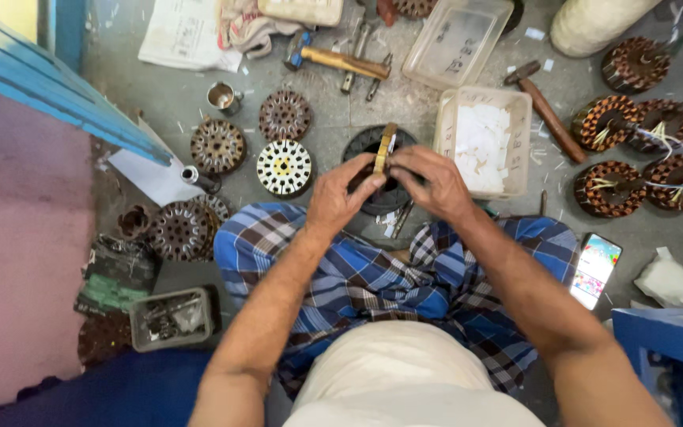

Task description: The person sits on the floor and repeatedly inserts small white insulating pieces into the slots of a circular copper-wound stator core. The person handles the stator and insulators by hand, rotating the core as needed to access different slots.

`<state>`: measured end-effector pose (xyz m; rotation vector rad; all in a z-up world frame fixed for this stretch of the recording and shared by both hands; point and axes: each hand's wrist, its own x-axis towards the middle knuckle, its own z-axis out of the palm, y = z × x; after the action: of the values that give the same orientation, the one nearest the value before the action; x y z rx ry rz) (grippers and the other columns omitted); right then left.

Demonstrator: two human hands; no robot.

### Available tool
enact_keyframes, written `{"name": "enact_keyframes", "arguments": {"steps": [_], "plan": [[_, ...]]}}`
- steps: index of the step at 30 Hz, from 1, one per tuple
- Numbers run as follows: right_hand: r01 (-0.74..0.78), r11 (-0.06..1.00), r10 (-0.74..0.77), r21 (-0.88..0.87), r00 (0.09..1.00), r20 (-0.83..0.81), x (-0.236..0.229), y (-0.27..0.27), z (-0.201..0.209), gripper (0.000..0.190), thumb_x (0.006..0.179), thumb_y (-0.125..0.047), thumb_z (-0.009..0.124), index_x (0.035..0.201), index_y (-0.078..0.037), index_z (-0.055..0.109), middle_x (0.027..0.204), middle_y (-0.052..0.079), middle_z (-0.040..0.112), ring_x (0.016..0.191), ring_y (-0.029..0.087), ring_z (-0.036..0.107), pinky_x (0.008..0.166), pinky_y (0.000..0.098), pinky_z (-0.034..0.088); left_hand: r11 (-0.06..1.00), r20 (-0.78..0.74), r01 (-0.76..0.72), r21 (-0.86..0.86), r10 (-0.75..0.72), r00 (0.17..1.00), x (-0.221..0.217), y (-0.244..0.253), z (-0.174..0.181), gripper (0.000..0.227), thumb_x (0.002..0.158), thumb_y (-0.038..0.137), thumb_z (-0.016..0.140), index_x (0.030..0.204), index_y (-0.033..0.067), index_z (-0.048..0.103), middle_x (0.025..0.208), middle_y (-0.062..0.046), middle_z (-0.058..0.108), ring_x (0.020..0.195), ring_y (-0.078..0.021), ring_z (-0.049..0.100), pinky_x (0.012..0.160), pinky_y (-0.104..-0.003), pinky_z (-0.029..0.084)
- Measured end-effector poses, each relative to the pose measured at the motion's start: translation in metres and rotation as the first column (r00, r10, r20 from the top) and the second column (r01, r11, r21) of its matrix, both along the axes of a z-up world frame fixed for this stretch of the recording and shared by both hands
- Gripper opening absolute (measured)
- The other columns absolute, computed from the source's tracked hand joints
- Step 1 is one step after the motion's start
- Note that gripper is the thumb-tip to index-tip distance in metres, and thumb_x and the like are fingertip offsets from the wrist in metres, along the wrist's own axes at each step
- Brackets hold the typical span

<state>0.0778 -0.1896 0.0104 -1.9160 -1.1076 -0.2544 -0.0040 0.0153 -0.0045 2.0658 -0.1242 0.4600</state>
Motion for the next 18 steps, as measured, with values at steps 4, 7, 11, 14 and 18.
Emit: {"name": "enact_keyframes", "arguments": {"steps": [4,7,11,14,18], "plan": [[0.222,0.973,-0.228,-0.055,0.962,-0.149,0.006,-0.037,-0.029,0.029,0.093,-0.005,0.077,0.122,-0.002,0.073,0.112,0.017,0.073,0.095,0.028,0.072,0.083,0.0347,0.059,0.992,0.021,-0.074,-0.102,0.077,0.997,-0.015,-0.018,-0.002,0.056,0.086,0.031,0.083,0.13,0.0007,0.064,0.117,-0.018,0.072,0.1,-0.0302,0.076,0.083,-0.037,0.061],[0.418,0.871,-0.485,-0.26,0.817,-0.312,0.03,-0.078,-0.063,0.03,0.093,-0.017,0.077,0.12,-0.006,0.074,0.115,0.017,0.072,0.091,0.027,0.074,0.081,0.0343,0.061,0.99,0.095,-0.128,0.053,0.122,0.988,-0.015,-0.024,-0.004,0.033,0.094,0.024,0.08,0.119,0.0046,0.071,0.105,-0.013,0.076,0.092,-0.0291,0.075,0.076,-0.038,0.06],[0.411,0.779,-0.535,-0.473,0.829,-0.161,0.072,-0.113,-0.1,0.037,0.089,-0.026,0.083,0.12,-0.006,0.076,0.118,0.021,0.072,0.099,0.035,0.072,0.09,0.0437,0.057,0.975,0.118,-0.193,0.109,0.18,0.977,-0.008,-0.027,0.008,0.029,0.093,0.02,0.079,0.117,0.0055,0.073,0.097,-0.012,0.075,0.082,-0.0276,0.074,0.071,-0.038,0.059],[0.398,0.681,-0.511,-0.614,0.859,-0.01,0.087,-0.119,-0.116,0.04,0.082,-0.025,0.086,0.118,-0.01,0.079,0.114,0.024,0.071,0.102,0.041,0.068,0.091,0.048,0.055,0.977,0.013,-0.195,0.083,0.194,0.981,-0.005,-0.028,0.017,0.027,0.091,0.02,0.079,0.115,0.0075,0.075,0.091,-0.01,0.076,0.075,-0.0254,0.073,0.066,-0.037,0.058],[0.288,0.584,-0.604,-0.759,0.778,-0.17,0.088,-0.112,-0.115,0.036,0.075,-0.025,0.089,0.108,-0.014,0.081,0.106,0.016,0.075,0.099,0.034,0.071,0.087,0.0471,0.056,0.985,0.02,-0.151,0.082,0.149,0.989,-0.011,-0.025,0.021,0.033,0.09,0.021,0.08,0.118,0.0055,0.073,0.096,-0.012,0.075,0.079,-0.0269,0.073,0.068,-0.037,0.058]]}}
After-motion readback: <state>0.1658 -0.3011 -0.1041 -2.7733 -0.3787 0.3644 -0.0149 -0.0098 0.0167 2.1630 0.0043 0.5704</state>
